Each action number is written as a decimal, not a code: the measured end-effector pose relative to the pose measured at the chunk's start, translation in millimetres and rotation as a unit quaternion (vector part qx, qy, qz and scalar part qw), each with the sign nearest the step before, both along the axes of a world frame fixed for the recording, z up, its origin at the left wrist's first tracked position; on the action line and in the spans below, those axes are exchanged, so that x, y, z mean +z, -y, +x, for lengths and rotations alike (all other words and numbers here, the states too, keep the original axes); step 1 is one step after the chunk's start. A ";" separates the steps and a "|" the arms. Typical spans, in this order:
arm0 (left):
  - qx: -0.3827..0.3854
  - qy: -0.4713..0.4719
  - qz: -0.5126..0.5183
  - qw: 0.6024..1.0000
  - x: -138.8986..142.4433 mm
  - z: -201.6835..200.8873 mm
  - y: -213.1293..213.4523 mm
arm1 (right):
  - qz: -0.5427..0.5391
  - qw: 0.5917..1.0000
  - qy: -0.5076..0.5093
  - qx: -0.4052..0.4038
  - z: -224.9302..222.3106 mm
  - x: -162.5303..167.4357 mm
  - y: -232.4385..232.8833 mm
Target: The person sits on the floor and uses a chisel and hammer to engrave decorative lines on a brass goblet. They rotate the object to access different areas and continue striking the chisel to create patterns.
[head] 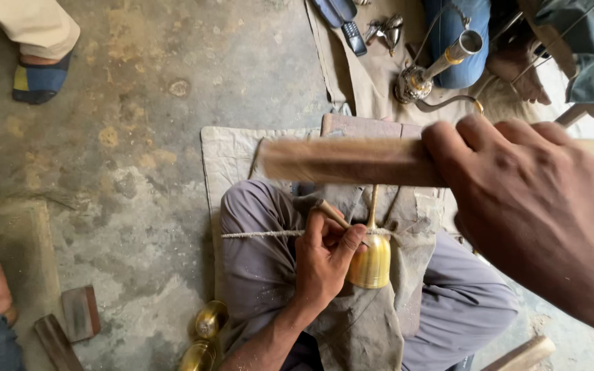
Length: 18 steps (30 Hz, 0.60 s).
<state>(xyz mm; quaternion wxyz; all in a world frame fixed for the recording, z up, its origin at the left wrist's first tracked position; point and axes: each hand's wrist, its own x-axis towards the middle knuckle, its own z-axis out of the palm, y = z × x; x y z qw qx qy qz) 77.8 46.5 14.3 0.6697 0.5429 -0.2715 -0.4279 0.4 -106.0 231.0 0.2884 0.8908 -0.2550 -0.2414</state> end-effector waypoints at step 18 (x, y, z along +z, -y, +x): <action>-0.009 0.065 0.006 0.998 16.0 -11.6 -1.5 | 0.019 0.992 0.113 0.049 -40.2 -5.8 19.0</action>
